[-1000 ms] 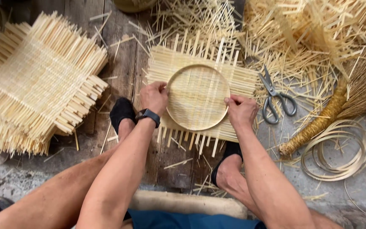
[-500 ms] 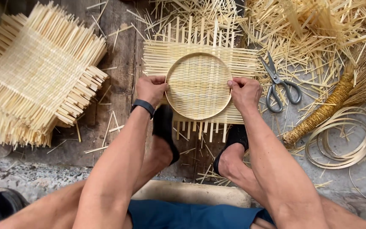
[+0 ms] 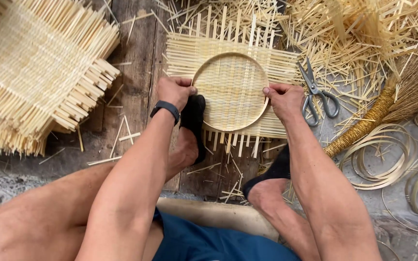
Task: The person weaves a square bamboo strip mat over a round wooden mold, folds the protruding strip ends over, and presses a split bamboo rim ring around the edge to shape a basket. They trim excess strips with scissors, fit and adjust the rim, then place the finished basket onto a stack of completed baskets.
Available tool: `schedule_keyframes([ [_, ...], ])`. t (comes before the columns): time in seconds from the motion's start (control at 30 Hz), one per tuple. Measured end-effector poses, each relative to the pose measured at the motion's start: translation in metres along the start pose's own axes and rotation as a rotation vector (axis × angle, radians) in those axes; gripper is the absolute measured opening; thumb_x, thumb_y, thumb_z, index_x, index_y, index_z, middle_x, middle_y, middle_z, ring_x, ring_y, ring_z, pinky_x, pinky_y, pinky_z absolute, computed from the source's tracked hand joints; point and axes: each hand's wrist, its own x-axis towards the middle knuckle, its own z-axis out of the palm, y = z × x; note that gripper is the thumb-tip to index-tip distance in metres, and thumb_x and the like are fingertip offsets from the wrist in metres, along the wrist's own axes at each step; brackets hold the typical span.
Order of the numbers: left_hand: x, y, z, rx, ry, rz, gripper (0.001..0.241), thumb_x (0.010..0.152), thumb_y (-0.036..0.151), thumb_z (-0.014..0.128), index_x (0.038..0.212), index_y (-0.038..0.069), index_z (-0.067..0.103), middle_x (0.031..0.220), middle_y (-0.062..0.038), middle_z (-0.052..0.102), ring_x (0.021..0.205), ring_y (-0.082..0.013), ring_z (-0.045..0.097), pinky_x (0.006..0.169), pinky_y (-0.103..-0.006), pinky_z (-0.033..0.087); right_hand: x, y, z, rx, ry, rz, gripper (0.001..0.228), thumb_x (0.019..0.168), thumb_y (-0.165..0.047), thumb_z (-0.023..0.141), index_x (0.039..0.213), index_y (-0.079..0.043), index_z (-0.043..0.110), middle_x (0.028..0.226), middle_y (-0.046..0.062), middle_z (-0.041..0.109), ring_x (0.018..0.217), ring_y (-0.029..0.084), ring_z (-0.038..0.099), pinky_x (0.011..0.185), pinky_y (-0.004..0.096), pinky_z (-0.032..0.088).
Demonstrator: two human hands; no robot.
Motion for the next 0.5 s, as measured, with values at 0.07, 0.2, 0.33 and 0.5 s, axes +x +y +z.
schedule_keyframes([
  [0.07,-0.002,0.004,0.001,-0.010,0.012,-0.022,0.023,0.073,0.004,0.087,0.095,0.005,0.082,0.089,-0.009,0.080,0.077,-0.0136,0.076,0.077,-0.0265,0.062,0.006,0.016,-0.001,0.047,-0.029,-0.044,0.019,0.084,-0.012,0.083,0.102,-0.007,0.080,0.088,0.007,0.079,0.074,0.011,0.072,0.072,0.024,0.060],
  [0.2,0.004,0.002,0.000,-0.060,-0.017,-0.039,0.022,0.073,0.002,0.086,0.094,0.006,0.082,0.087,-0.008,0.080,0.076,-0.0139,0.076,0.074,-0.0271,0.062,0.016,0.034,0.003,0.189,-0.077,-0.116,0.019,0.084,-0.008,0.082,0.102,-0.003,0.080,0.088,0.008,0.079,0.075,0.011,0.071,0.072,0.024,0.059],
  [0.33,0.008,-0.003,-0.004,-0.078,-0.089,-0.051,0.021,0.073,0.003,0.086,0.094,0.006,0.082,0.084,-0.007,0.080,0.074,-0.0131,0.077,0.071,-0.0261,0.063,0.012,0.012,-0.006,0.109,-0.101,-0.072,0.019,0.081,-0.010,0.084,0.099,-0.003,0.081,0.083,0.010,0.078,0.070,0.013,0.069,0.067,0.026,0.057],
  [0.5,0.003,0.057,-0.008,0.712,-0.093,0.247,0.012,0.084,0.016,0.083,0.092,0.006,0.082,0.106,-0.019,0.074,0.099,-0.0282,0.066,0.092,-0.0419,0.055,-0.031,-0.023,0.012,-0.444,-0.014,-0.598,0.065,0.084,-0.026,0.085,0.136,0.002,0.058,0.135,0.022,0.058,0.126,0.031,0.055,0.111,0.044,0.045],
])
